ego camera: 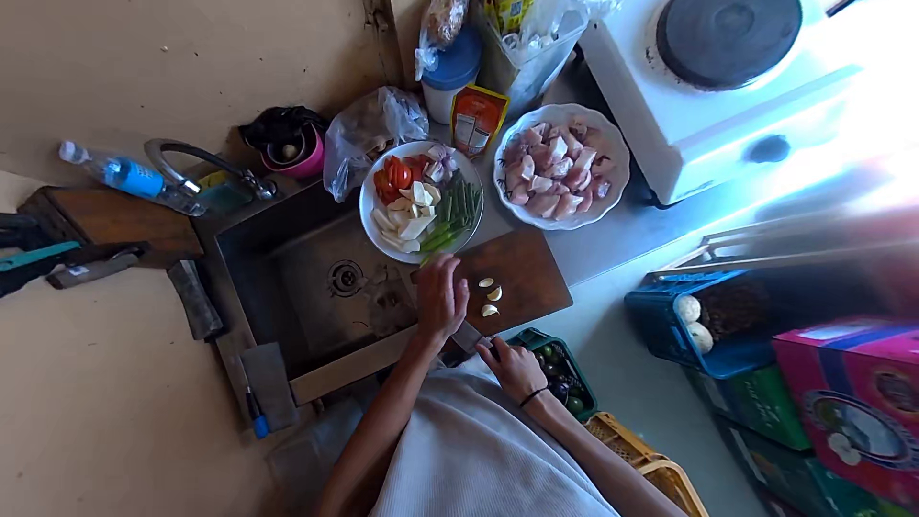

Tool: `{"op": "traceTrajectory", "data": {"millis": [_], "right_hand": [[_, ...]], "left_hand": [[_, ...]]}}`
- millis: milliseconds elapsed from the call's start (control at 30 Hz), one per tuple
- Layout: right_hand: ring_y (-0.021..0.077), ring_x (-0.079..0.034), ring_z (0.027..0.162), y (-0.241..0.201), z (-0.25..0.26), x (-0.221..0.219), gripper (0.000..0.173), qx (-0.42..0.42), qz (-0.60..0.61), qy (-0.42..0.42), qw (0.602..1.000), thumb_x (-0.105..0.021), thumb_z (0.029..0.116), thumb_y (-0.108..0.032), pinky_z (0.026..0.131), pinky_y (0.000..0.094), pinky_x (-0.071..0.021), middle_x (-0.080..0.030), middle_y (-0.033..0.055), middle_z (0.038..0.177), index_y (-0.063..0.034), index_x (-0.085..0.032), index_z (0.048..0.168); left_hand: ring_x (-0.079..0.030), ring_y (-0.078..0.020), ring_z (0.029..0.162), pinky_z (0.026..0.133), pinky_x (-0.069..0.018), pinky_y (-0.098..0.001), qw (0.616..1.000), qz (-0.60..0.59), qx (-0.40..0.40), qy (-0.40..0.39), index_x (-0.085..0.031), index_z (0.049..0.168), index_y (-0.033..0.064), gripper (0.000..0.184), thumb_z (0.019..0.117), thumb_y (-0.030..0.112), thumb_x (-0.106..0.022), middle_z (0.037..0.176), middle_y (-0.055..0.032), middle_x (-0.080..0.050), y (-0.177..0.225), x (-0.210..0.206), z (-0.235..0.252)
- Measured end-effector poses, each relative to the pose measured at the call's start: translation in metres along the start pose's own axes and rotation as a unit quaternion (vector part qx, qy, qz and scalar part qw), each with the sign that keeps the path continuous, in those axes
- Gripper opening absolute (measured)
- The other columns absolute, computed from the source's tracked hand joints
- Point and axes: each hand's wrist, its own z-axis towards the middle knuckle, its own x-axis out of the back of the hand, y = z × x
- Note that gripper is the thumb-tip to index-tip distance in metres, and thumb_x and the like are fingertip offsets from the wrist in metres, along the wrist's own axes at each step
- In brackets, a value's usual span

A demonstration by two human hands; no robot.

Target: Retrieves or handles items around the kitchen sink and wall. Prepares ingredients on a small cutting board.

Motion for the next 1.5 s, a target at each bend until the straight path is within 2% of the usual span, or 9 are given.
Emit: {"op": "traceTrajectory", "data": {"millis": [167, 433, 967, 1100, 1200, 1300, 1367, 1433, 1500], "right_hand": [[0.0404, -0.073, 0.091, -0.002, 0.0, -0.001, 0.067, -0.009, -0.022, 0.011, 1.0, -0.036, 0.1053, -0.062, 0.077, 0.058, -0.0569, -0.073, 0.0199, 0.091, -0.0034, -0.067, 0.112], [0.0419, -0.074, 0.074, -0.011, 0.0, -0.009, 0.067, 0.002, -0.05, 0.076, 0.996, -0.041, 0.1049, -0.059, 0.063, 0.0569, -0.0581, -0.073, 0.0208, 0.081, 0.0026, -0.068, 0.103], [0.0446, -0.072, 0.1, -0.029, 0.008, 0.011, 0.072, -0.076, -0.053, -0.079, 0.993, -0.034, 0.1066, -0.061, 0.083, 0.0598, -0.0563, -0.072, 0.0254, 0.106, 0.0038, -0.062, 0.124], [0.0418, -0.071, 0.096, -0.009, 0.013, 0.015, 0.07, -0.031, 0.057, -0.111, 0.992, -0.033, 0.1077, -0.058, 0.085, 0.0602, -0.0549, -0.071, 0.0242, 0.097, 0.0024, -0.066, 0.113], [0.0143, -0.049, 0.044, 0.01, 0.017, 0.017, 0.061, -0.017, 0.315, -0.184, 0.931, -0.024, 0.1123, -0.048, 0.043, 0.0308, -0.0448, -0.05, 0.0028, 0.057, -0.0051, -0.059, 0.086], [0.0055, -0.042, 0.038, 0.018, 0.001, 0.017, 0.06, -0.062, 0.559, -0.279, 0.778, -0.016, 0.1109, -0.052, 0.036, 0.0192, -0.0375, -0.047, -0.0037, 0.054, -0.012, -0.052, 0.085], [0.0056, -0.045, 0.04, 0.02, -0.006, 0.018, 0.055, -0.029, 0.589, -0.252, 0.768, -0.016, 0.111, -0.047, 0.038, 0.0189, -0.0409, -0.05, -0.0036, 0.058, -0.0118, -0.053, 0.092], [0.0076, -0.05, 0.044, 0.021, -0.012, 0.018, 0.038, 0.017, 0.557, -0.181, 0.811, -0.028, 0.1113, -0.036, 0.041, 0.0215, -0.0462, -0.054, -0.0026, 0.064, -0.0098, -0.055, 0.103], [0.0085, -0.05, 0.044, 0.023, -0.019, 0.017, 0.03, 0.036, 0.517, -0.099, 0.849, -0.039, 0.1094, -0.033, 0.041, 0.0232, -0.0467, -0.054, -0.0019, 0.067, -0.0074, -0.055, 0.11]], "left_hand": [[-0.019, -0.0313, 0.157, 0.128, -0.0159, -0.0513, 0.991, 0.095, 0.011, -0.094, -0.043, 0.152, 0.0016, 0.069, 0.1, 0.047, -0.047, 0.165, -0.0168, -0.031, 0.011, -0.027, 0.009], [-0.03, -0.028, 0.153, 0.126, -0.0199, -0.053, 0.989, 0.123, -0.03, -0.071, -0.043, 0.152, 0.0005, 0.086, 0.0953, 0.065, -0.036, 0.162, -0.0175, -0.038, 0.002, -0.035, 0.002], [-0.036, -0.0296, 0.151, 0.125, -0.0199, -0.0537, 0.984, 0.114, -0.082, -0.114, -0.057, 0.138, 0.0006, 0.068, 0.096, 0.052, -0.043, 0.156, -0.0184, -0.046, -0.004, -0.04, 0.011], [-0.034, -0.0337, 0.151, 0.126, -0.021, -0.0534, 0.991, -0.067, -0.051, -0.102, -0.054, 0.137, -0.005, 0.06, 0.1012, 0.041, -0.038, 0.156, -0.0219, -0.043, -0.002, -0.026, 0.015], [-0.037, -0.0324, 0.148, 0.123, -0.0297, -0.0496, 0.983, -0.179, -0.002, 0.032, -0.051, 0.135, -0.0056, 0.053, 0.1077, 0.034, -0.029, 0.155, -0.0213, -0.043, 0.009, 0.028, 0.014], [-0.056, -0.0169, 0.12, 0.1, -0.0494, -0.035, 0.966, -0.169, 0.117, 0.157, -0.048, 0.128, -0.001, 0.029, 0.1064, 0.018, -0.042, 0.13, -0.012, -0.055, 0.011, 0.069, -0.024], [-0.063, -0.0241, 0.101, 0.087, -0.0546, -0.0391, 0.969, -0.127, 0.21, 0.041, -0.05, 0.128, -0.0069, 0.035, 0.0989, 0.01, -0.056, 0.117, -0.02, -0.061, 0.006, 0.07, -0.048], [-0.068, -0.0297, 0.105, 0.093, -0.0572, -0.0437, 0.963, -0.07, 0.217, -0.144, -0.056, 0.133, -0.0048, 0.045, 0.0955, 0.019, -0.067, 0.123, -0.0222, -0.064, 0.006, 0.06, -0.059], [-0.068, -0.0315, 0.11, 0.097, -0.0555, -0.0446, 0.958, -0.016, 0.192, -0.21, -0.06, 0.135, -0.0008, 0.047, 0.0956, 0.025, -0.069, 0.126, -0.0208, -0.065, 0.014, 0.046, -0.064]]}}
